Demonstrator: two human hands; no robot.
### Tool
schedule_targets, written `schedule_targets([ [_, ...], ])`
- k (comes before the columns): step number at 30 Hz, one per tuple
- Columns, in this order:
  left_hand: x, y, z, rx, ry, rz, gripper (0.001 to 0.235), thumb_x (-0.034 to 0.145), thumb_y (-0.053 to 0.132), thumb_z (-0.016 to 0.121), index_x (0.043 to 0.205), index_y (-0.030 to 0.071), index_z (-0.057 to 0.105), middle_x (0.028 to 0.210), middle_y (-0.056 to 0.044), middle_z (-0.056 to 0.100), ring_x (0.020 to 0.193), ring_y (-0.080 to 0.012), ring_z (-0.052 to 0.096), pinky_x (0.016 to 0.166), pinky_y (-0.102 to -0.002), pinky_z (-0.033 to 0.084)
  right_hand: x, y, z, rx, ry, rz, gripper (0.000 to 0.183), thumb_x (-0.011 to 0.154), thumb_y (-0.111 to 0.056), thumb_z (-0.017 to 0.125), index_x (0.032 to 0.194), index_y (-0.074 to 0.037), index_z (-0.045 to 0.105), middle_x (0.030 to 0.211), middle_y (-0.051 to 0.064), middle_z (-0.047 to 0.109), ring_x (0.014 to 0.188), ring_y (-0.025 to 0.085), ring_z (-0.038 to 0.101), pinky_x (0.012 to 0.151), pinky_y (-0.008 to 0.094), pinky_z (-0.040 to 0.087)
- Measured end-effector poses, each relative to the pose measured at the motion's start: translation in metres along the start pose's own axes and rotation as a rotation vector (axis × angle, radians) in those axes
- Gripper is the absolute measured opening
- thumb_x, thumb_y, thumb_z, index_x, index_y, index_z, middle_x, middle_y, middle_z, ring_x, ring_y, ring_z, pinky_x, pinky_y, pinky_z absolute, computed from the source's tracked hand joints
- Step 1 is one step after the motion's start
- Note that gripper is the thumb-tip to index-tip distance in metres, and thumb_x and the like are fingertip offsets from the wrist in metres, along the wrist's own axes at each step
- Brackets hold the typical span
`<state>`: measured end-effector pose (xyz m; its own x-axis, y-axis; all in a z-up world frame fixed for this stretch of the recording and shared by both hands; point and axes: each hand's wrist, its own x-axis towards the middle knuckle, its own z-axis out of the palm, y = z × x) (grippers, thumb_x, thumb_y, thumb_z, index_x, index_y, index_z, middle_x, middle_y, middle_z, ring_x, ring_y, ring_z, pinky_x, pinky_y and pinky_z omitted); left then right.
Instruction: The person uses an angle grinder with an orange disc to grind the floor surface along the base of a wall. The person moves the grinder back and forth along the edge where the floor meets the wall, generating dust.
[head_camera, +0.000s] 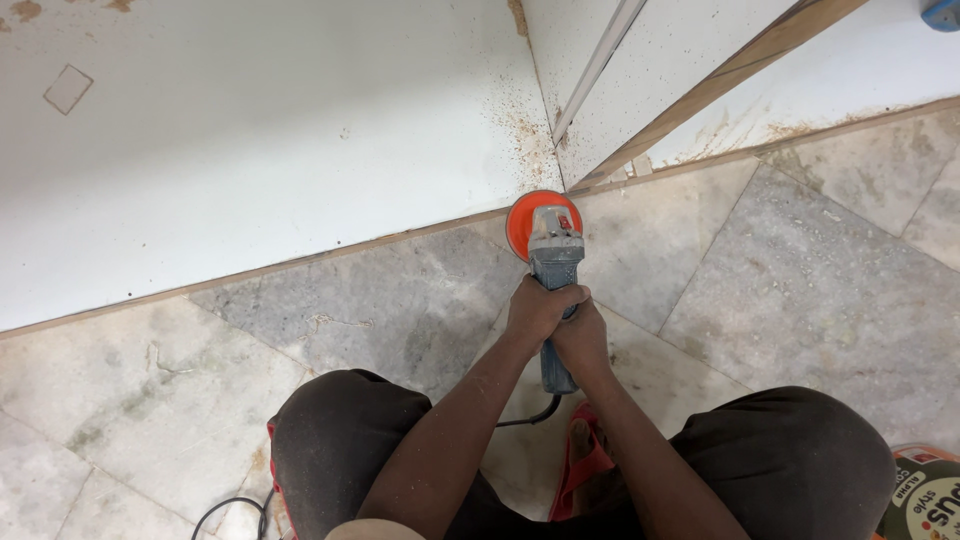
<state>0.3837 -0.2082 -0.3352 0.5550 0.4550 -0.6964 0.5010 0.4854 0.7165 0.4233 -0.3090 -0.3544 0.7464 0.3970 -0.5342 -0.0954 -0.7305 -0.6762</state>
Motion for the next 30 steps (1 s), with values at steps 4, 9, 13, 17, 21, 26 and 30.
schedule_targets([
  [4,-0.002,0.001,-0.004,0.011,0.002,-0.03,0.035,0.068,0.032,0.081,0.086,0.005,0.071,0.085,-0.01,0.074,0.074,-0.0198,0.072,0.069,-0.035,0.057,-0.002,-0.003,0.002,0.011,-0.026,0.003,0.058,0.076,-0.031,0.076,0.119,0.004,0.058,0.098,0.025,0.075,0.091,0.037,0.076,0.076,0.044,0.058],
  [9,-0.008,0.002,-0.016,-0.018,0.019,-0.056,0.039,0.069,0.033,0.081,0.09,0.002,0.071,0.088,-0.012,0.073,0.076,-0.0208,0.072,0.07,-0.035,0.058,-0.008,-0.011,0.01,0.014,-0.066,-0.02,0.059,0.077,-0.031,0.075,0.121,0.003,0.059,0.099,0.026,0.075,0.092,0.037,0.076,0.076,0.042,0.058],
  [13,-0.011,0.003,-0.02,0.037,0.05,-0.051,0.044,0.069,0.034,0.081,0.097,0.003,0.068,0.093,-0.014,0.074,0.08,-0.0206,0.073,0.073,-0.035,0.059,-0.01,-0.014,0.013,0.03,-0.052,-0.035,0.057,0.077,-0.031,0.076,0.12,0.004,0.06,0.1,0.025,0.074,0.094,0.036,0.074,0.077,0.041,0.057],
  [17,-0.005,0.005,-0.015,0.035,0.023,-0.06,0.048,0.068,0.034,0.082,0.098,0.0,0.067,0.094,-0.016,0.073,0.079,-0.0238,0.074,0.072,-0.037,0.059,-0.006,-0.012,0.009,0.052,-0.067,0.035,0.055,0.077,-0.03,0.075,0.118,0.004,0.058,0.1,0.022,0.075,0.09,0.033,0.076,0.074,0.041,0.058],
  [21,0.0,0.009,-0.008,0.075,0.012,-0.028,0.045,0.066,0.035,0.082,0.093,0.001,0.07,0.09,-0.015,0.074,0.077,-0.0237,0.074,0.071,-0.036,0.058,0.0,-0.01,0.004,0.063,-0.022,0.038,0.054,0.078,-0.029,0.075,0.117,0.004,0.059,0.099,0.022,0.074,0.09,0.033,0.076,0.075,0.041,0.058],
  [26,0.0,0.006,-0.008,0.075,0.02,-0.037,0.043,0.066,0.036,0.081,0.09,0.002,0.071,0.087,-0.014,0.075,0.075,-0.0234,0.074,0.07,-0.037,0.058,0.0,-0.007,0.005,0.049,-0.047,0.034,0.055,0.077,-0.03,0.076,0.119,0.003,0.059,0.1,0.022,0.075,0.091,0.032,0.076,0.076,0.04,0.058],
  [30,-0.005,0.004,-0.019,0.066,0.054,-0.063,0.046,0.067,0.036,0.082,0.095,0.002,0.07,0.092,-0.014,0.074,0.079,-0.0222,0.074,0.072,-0.036,0.059,-0.005,-0.011,0.013,0.088,-0.077,0.01,0.059,0.077,-0.03,0.074,0.124,0.002,0.058,0.101,0.022,0.075,0.092,0.032,0.076,0.077,0.039,0.058],
])
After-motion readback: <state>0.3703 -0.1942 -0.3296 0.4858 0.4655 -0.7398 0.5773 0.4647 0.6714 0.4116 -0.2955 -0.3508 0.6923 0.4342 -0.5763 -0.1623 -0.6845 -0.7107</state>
